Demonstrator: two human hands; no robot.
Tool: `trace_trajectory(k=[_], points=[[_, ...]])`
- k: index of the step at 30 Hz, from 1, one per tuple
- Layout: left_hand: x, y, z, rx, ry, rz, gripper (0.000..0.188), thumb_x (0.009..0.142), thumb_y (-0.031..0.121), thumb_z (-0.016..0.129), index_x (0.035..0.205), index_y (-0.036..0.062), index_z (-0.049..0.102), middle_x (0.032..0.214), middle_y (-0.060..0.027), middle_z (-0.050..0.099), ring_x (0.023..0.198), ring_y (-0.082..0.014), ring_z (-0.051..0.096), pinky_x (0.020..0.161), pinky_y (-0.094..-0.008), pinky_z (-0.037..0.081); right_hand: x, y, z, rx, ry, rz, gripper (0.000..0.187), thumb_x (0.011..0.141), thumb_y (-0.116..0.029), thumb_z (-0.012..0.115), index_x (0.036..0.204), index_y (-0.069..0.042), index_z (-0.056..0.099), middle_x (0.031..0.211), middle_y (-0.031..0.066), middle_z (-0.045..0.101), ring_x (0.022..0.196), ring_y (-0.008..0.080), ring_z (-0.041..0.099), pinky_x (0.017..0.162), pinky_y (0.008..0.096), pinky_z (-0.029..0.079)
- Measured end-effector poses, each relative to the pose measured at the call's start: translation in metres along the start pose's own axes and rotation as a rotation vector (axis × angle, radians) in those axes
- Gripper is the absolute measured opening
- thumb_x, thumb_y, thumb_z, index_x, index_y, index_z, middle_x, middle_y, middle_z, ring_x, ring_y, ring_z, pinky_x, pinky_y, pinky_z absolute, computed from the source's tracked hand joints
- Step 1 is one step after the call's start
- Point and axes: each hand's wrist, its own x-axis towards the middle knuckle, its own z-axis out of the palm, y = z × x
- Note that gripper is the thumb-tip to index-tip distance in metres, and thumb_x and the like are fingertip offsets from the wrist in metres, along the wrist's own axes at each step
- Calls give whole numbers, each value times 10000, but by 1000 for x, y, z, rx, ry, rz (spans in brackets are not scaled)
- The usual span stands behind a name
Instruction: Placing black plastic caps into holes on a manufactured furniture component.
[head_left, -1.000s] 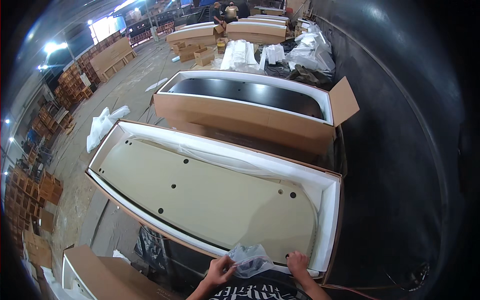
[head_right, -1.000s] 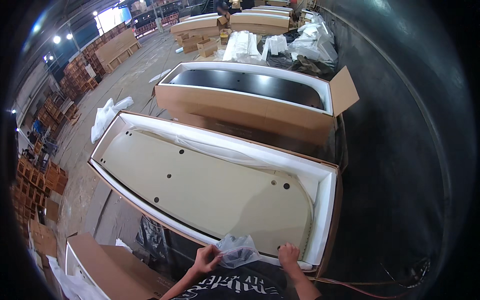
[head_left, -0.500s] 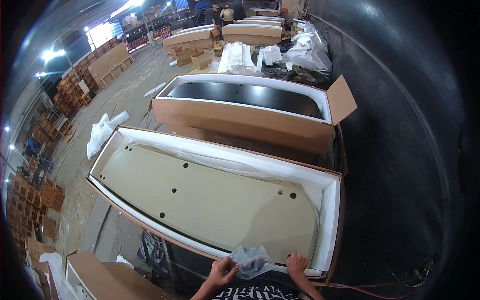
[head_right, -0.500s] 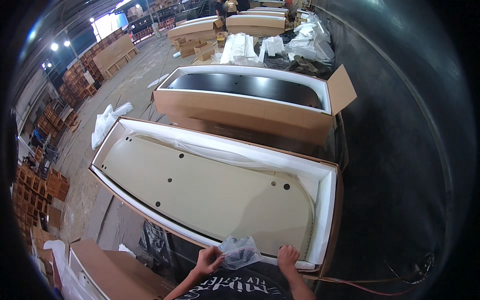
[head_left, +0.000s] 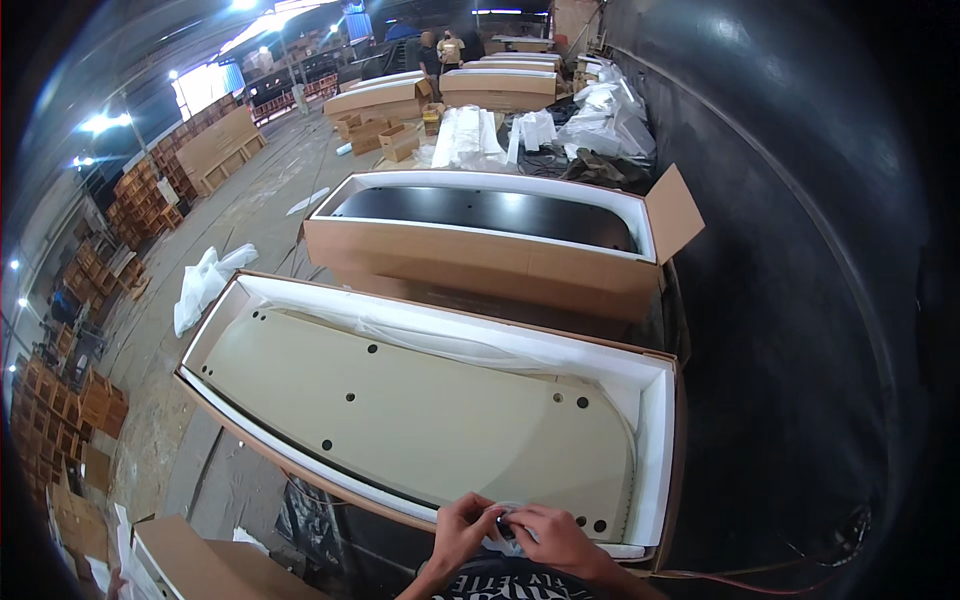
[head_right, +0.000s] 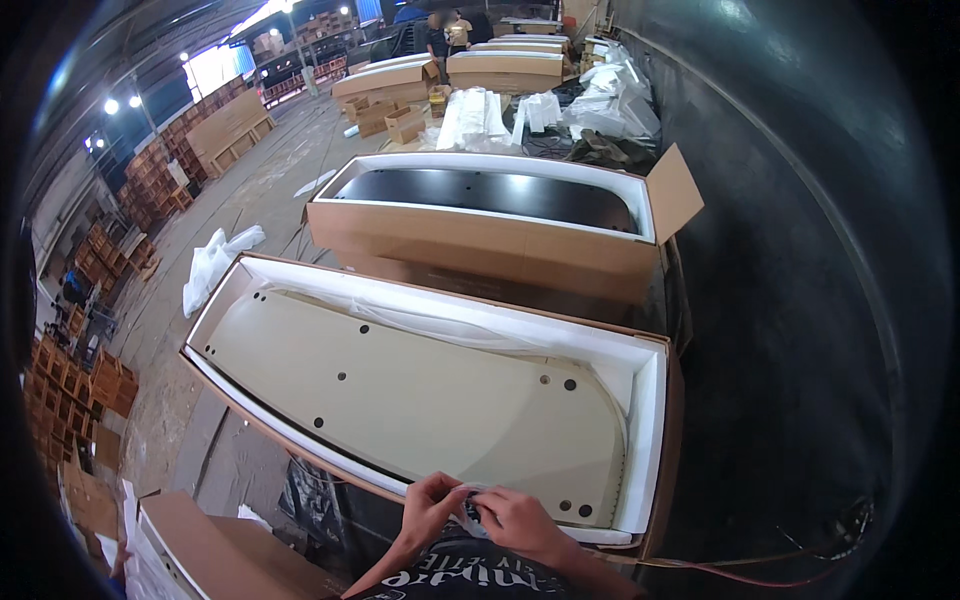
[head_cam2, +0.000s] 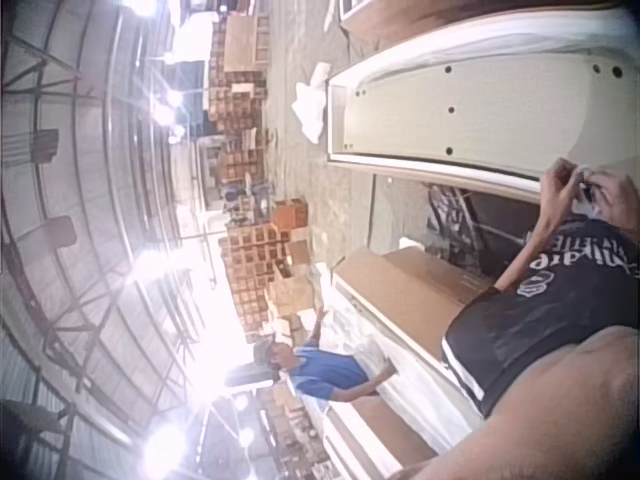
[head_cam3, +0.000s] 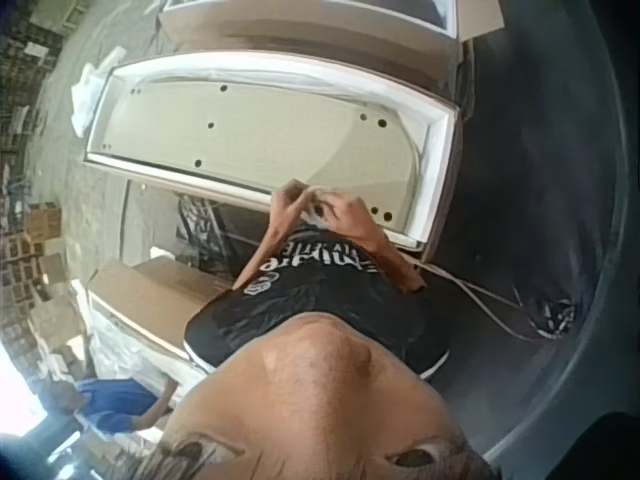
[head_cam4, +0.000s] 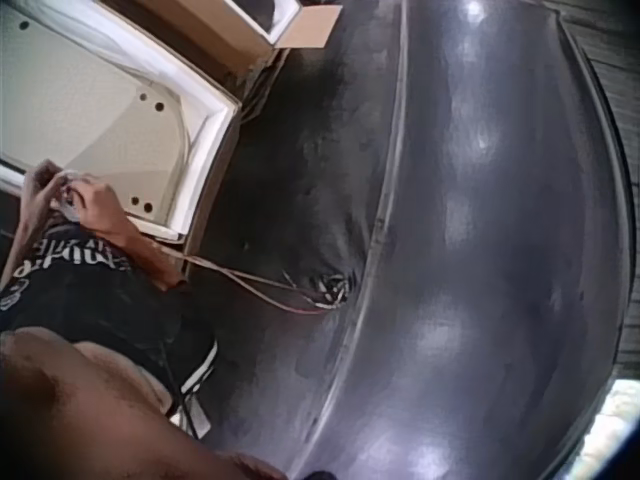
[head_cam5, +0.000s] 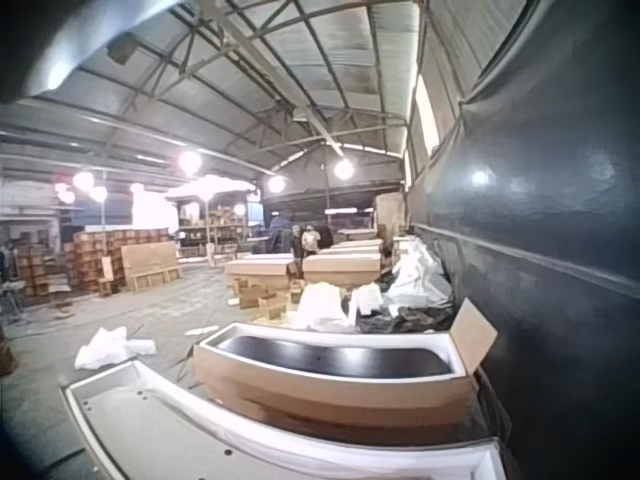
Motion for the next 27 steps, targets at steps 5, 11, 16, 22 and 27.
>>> trace_trajectory(k=[5, 11, 16, 22, 27], points=[[-1, 23, 13, 185, -14, 90, 162, 891, 99, 648, 898, -62, 633, 700, -79, 665, 598, -95, 616, 543, -244, 495, 11, 14, 11, -216, -430, 51, 183, 845, -60, 502, 957, -1, 634, 969, 218, 643, 895, 387, 626, 793, 426, 496], [-11, 19, 18, 220, -15, 139, 149, 891, 93, 646, 921, -53, 630, 670, -93, 667, 580, -109, 634, 546, -256, 505, 0, 73, 48, 125, -426, 36, 233, 855, -115, 537, 1047, -8, 614, 1044, 190, 638, 961, 341, 616, 833, 385, 476], [-20, 12, 26, 351, -132, 123, 174, 898, 130, 655, 935, -34, 609, 652, -111, 661, 575, -130, 650, 551, -264, 505, -22, 103, 62, 395, -652, 383, 287, 869, -165, 548, 1131, -59, 596, 1132, 138, 622, 1086, 241, 572, 921, 353, 429], [-23, 9, 25, 393, -172, 151, 168, 892, 121, 659, 928, -38, 620, 655, -119, 660, 593, -127, 653, 558, -267, 499, -39, 103, 69, 135, -554, 256, 321, 862, -230, 556, 1151, -100, 603, 1175, 138, 607, 1108, 268, 556, 945, 360, 419], [-25, 7, 23, 337, -147, 109, 163, 890, 108, 660, 936, -45, 625, 658, -106, 665, 575, -127, 650, 547, -260, 497, -47, 125, 87, 21, -523, 278, 310, 821, -286, 594, 1074, -111, 633, 1108, 152, 625, 1032, 322, 580, 889, 405, 441]])
